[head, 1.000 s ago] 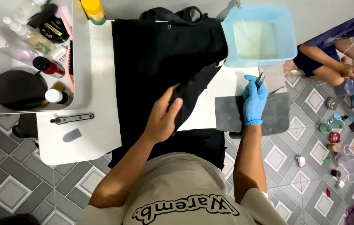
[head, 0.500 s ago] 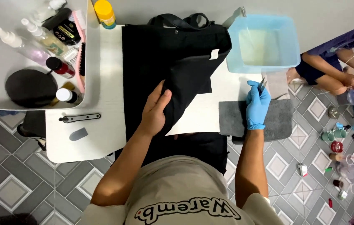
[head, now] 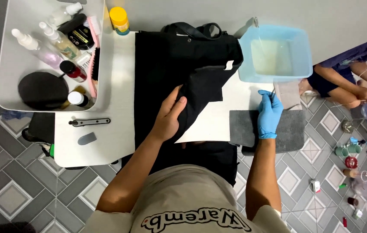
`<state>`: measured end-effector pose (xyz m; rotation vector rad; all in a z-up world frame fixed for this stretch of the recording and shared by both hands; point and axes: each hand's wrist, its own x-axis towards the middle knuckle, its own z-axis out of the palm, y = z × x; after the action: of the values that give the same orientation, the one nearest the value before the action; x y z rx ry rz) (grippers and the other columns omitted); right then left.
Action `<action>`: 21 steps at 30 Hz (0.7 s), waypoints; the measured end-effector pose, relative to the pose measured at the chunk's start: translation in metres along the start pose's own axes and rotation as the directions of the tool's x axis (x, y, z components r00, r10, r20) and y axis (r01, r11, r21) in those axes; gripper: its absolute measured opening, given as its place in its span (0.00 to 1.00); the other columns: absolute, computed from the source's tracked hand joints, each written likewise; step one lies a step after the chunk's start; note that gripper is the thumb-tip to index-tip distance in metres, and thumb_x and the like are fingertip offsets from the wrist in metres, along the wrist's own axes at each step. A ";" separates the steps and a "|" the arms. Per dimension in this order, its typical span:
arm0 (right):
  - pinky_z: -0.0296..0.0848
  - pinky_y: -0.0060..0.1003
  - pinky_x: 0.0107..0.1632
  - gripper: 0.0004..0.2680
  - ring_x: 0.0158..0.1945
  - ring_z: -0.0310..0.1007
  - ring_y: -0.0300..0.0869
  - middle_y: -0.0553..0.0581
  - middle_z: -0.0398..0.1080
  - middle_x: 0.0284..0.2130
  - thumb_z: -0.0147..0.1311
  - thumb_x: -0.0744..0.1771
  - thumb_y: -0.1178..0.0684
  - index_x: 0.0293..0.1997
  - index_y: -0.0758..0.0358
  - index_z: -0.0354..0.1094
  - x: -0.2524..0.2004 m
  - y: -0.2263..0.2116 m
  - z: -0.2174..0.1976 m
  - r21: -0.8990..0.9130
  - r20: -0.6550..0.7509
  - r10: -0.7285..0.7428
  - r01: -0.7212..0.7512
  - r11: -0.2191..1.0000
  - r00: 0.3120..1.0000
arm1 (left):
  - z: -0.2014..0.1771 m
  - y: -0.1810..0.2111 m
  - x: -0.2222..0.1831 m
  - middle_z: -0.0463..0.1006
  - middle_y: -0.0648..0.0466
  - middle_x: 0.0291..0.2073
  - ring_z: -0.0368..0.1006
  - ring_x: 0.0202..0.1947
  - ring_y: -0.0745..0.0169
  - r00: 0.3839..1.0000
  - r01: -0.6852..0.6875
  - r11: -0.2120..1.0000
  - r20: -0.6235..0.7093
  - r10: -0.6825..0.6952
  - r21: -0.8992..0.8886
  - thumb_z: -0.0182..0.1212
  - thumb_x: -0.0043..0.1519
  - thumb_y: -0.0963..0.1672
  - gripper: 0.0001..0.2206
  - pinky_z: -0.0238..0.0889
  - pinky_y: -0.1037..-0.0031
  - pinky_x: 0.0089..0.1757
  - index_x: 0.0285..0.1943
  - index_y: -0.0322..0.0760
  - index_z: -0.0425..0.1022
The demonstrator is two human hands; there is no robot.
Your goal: Trimming loose threads from a black fabric bag using small nippers at a repair bench.
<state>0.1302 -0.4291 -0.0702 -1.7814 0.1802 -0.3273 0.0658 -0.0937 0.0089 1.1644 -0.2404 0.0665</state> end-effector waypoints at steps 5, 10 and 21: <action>0.61 0.24 0.34 0.08 0.26 0.57 0.28 0.43 0.59 0.22 0.49 0.70 0.63 0.50 0.61 0.75 -0.023 -0.068 0.030 -0.026 0.053 -0.055 0.057 0.998 0.997 | 0.001 0.003 0.002 0.71 0.42 0.66 0.65 0.67 0.51 0.999 0.007 0.998 0.040 -0.009 0.058 0.45 0.74 0.43 0.19 0.53 0.53 0.67 0.73 0.31 0.64; 0.61 0.26 0.38 0.14 0.30 0.57 0.30 0.44 0.58 0.23 0.53 0.67 0.67 0.59 0.64 0.72 -0.040 -0.122 0.059 0.035 0.196 -0.192 0.189 0.981 0.962 | 0.011 0.010 0.005 0.74 0.41 0.62 0.68 0.64 0.50 0.992 0.009 0.994 0.126 -0.023 0.106 0.45 0.74 0.43 0.18 0.57 0.53 0.64 0.72 0.31 0.66; 0.78 0.34 0.45 0.09 0.37 0.76 0.38 0.59 0.79 0.34 0.64 0.64 0.66 0.48 0.65 0.77 -0.047 -0.150 0.083 0.083 0.300 -0.114 0.093 0.992 0.947 | 0.039 0.048 0.014 0.78 0.38 0.56 0.74 0.60 0.44 0.993 -0.091 0.924 0.108 0.054 0.371 0.61 0.65 0.43 0.21 0.68 0.56 0.56 0.68 0.32 0.69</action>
<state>0.1034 -0.3035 0.0524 -1.7523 -0.1434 -0.1274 0.0648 -0.1112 0.0703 1.5433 -0.3671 0.1263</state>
